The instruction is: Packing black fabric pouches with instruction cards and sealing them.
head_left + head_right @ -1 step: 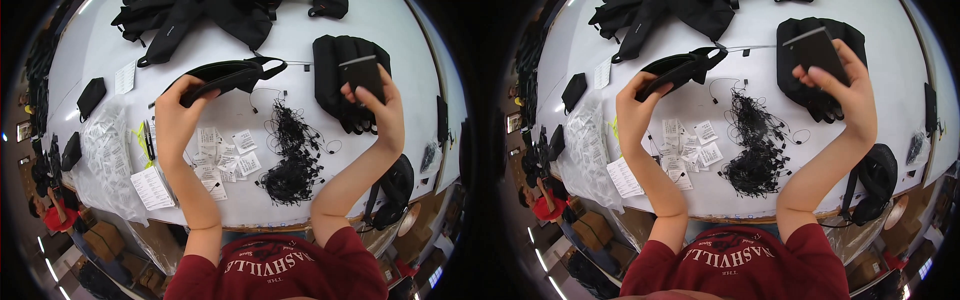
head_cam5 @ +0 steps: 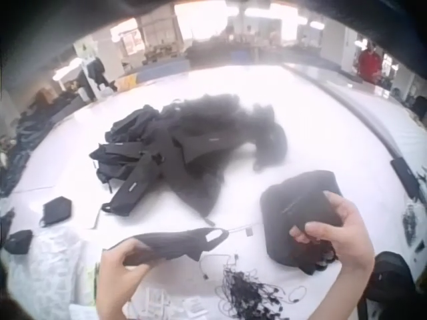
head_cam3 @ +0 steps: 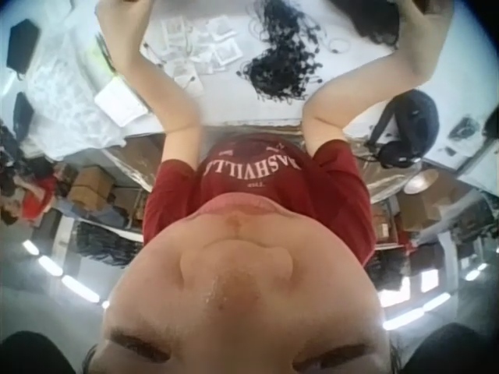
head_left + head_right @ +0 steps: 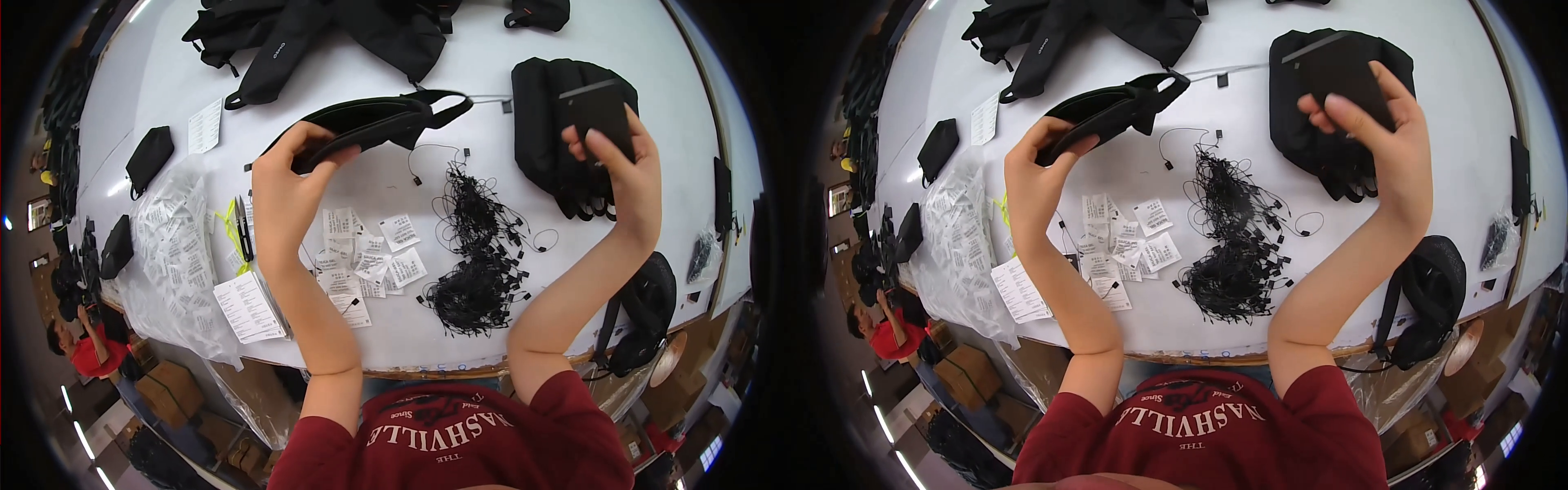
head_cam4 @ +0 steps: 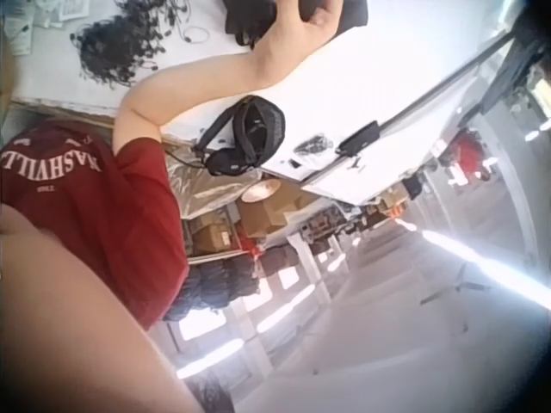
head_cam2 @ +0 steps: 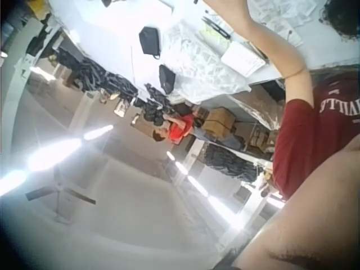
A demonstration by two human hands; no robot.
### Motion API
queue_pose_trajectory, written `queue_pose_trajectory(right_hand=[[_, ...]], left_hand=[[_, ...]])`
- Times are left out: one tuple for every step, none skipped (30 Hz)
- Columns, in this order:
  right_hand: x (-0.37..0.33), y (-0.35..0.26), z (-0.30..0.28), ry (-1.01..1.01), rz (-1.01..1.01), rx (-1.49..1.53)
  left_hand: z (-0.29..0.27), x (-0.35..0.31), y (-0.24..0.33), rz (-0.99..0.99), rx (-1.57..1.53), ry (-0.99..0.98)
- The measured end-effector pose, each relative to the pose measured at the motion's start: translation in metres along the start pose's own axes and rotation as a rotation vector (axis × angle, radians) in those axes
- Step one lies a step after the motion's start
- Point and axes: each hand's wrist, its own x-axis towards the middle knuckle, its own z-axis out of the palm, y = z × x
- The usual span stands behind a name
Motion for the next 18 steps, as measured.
queue_pose_trajectory(right_hand=[[0.005, -0.001, 0.001, 0.048, 0.022, 0.093], [0.01, 0.004, -0.001, 0.048, 0.022, 0.093], [0.014, 0.014, -0.006, 0.209, -0.032, 0.319], [0.02, 0.024, -0.012, 0.37, -0.089, 0.544], [0.027, 0.032, -0.017, 0.212, -0.155, 0.907], [0.039, 0.047, -0.006, 0.244, -0.114, 1.159], [0.041, 0.042, 0.019, 0.193, -0.017, 1.267], [0.043, 0.034, 0.049, 0.14, 0.083, 1.373], [0.042, 0.033, 0.066, 0.124, 0.174, 1.329], [0.042, 0.036, 0.076, 0.112, 0.261, 1.281], [0.041, 0.041, 0.081, 0.101, 0.349, 1.248], [0.04, 0.044, 0.086, 0.131, 0.411, 1.206], [0.039, 0.047, 0.087, 0.158, 0.409, 1.152], [0.039, 0.048, 0.088, 0.184, 0.406, 1.097], [0.04, 0.047, 0.09, 0.181, 0.408, 1.099], [0.041, 0.045, 0.091, 0.283, 0.428, 0.997], [0.042, 0.044, 0.093, 0.382, 0.445, 0.892], [0.042, 0.045, 0.093, 0.385, 0.444, 0.893]], left_hand=[[0.0, 0.0, 0.0, -0.012, -0.015, -0.008], [0.0, 0.0, -0.001, -0.012, -0.015, -0.008], [0.003, 0.0, -0.002, 0.029, -0.029, -0.058], [0.006, 0.001, -0.002, 0.071, -0.044, -0.108], [0.011, 0.002, 0.0, 0.075, -0.052, -0.109], [0.014, 0.001, -0.002, 0.121, 0.076, -0.115], [0.02, 0.001, -0.003, 0.171, 0.187, -0.129], [0.025, -0.001, -0.002, 0.169, 0.184, -0.128], [0.028, -0.002, -0.001, 0.134, 0.226, -0.135], [0.031, -0.003, 0.001, 0.102, 0.264, -0.144], [0.033, -0.001, 0.002, 0.101, 0.271, -0.162], [0.034, 0.0, 0.002, 0.102, 0.269, -0.161], [0.035, 0.0, 0.003, 0.118, 0.269, -0.147], [0.036, 0.0, 0.004, 0.134, 0.27, -0.133], [0.037, 0.001, 0.002, 0.132, 0.272, -0.132], [0.038, 0.001, 0.0, 0.139, 0.231, -0.063], [0.038, 0.002, -0.001, 0.146, 0.19, 0.006], [0.037, 0.003, -0.001, 0.148, 0.189, 0.004]])
